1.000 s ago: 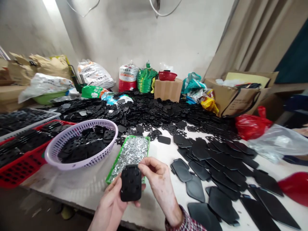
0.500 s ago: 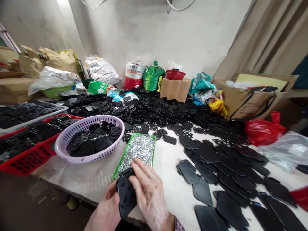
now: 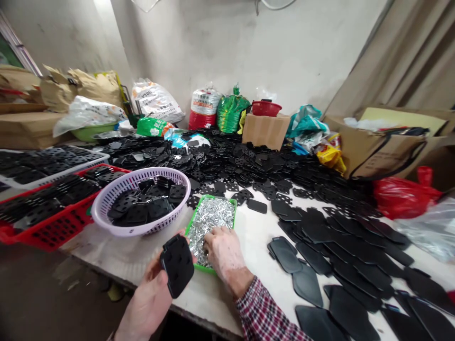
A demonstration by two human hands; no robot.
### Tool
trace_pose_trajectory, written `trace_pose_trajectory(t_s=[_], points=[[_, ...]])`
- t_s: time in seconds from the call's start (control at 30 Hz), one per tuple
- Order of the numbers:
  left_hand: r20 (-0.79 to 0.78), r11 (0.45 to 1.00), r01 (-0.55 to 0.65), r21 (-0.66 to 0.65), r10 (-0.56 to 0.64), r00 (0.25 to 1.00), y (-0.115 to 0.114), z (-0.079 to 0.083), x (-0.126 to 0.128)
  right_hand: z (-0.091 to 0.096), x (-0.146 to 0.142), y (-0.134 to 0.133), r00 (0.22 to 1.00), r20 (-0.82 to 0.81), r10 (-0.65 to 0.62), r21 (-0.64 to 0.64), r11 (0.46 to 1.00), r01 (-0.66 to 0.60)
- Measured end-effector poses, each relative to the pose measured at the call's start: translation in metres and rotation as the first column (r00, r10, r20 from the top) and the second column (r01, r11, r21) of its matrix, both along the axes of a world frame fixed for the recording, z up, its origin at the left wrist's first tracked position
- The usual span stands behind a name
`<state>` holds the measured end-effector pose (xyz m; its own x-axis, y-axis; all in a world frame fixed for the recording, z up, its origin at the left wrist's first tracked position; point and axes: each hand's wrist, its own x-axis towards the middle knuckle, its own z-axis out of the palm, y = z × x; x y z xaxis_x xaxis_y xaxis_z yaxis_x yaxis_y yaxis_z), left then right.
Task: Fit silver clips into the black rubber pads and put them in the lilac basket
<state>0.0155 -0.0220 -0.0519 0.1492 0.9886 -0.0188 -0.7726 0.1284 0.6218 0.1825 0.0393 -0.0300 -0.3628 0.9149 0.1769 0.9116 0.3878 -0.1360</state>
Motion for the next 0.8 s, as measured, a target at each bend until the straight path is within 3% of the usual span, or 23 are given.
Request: trace_pose_trajectory(t_s=[0.1,0.2,0.27,0.33,0.37,0.43,0.63,0.8], points=[[-0.08,0.999,-0.013,0.046,0.017,0.997,0.003,0.003,0.001,-0.006,0.0,0.0,0.998,-0.058,0.003,0.021,1.0,-0.002],[-0.238,0.993,-0.101,0.061,0.113,0.965,0.004,0.008,0.004,-0.009,0.009,-0.001,0.933,-0.359,0.017,0.006,1.0,-0.016],[-0.39,0.98,-0.187,0.064,0.197,0.899,0.006,0.012,0.006,-0.008,0.015,-0.004,0.748,-0.663,-0.016,-0.063,0.997,-0.035],[-0.537,0.967,-0.242,0.077,0.245,0.807,0.008,0.015,0.01,-0.004,0.019,-0.005,0.472,-0.877,-0.085,-0.148,0.984,-0.098],[-0.596,0.965,-0.248,0.091,0.252,0.762,0.01,0.017,0.012,-0.002,0.02,-0.005,0.354,-0.927,-0.126,-0.183,0.974,-0.135],[-0.678,0.962,-0.24,0.133,0.265,0.685,0.012,0.02,0.015,0.001,0.022,-0.003,0.219,-0.956,-0.198,-0.238,0.955,-0.178],[-0.774,0.952,-0.21,0.221,0.302,0.557,0.016,0.024,0.021,0.003,0.027,0.0,0.083,-0.95,-0.302,-0.313,0.922,-0.228],[-0.789,0.943,-0.222,0.247,0.328,0.519,0.017,0.023,0.024,0.006,0.028,-0.008,0.091,-0.949,-0.303,-0.315,0.929,-0.192]])
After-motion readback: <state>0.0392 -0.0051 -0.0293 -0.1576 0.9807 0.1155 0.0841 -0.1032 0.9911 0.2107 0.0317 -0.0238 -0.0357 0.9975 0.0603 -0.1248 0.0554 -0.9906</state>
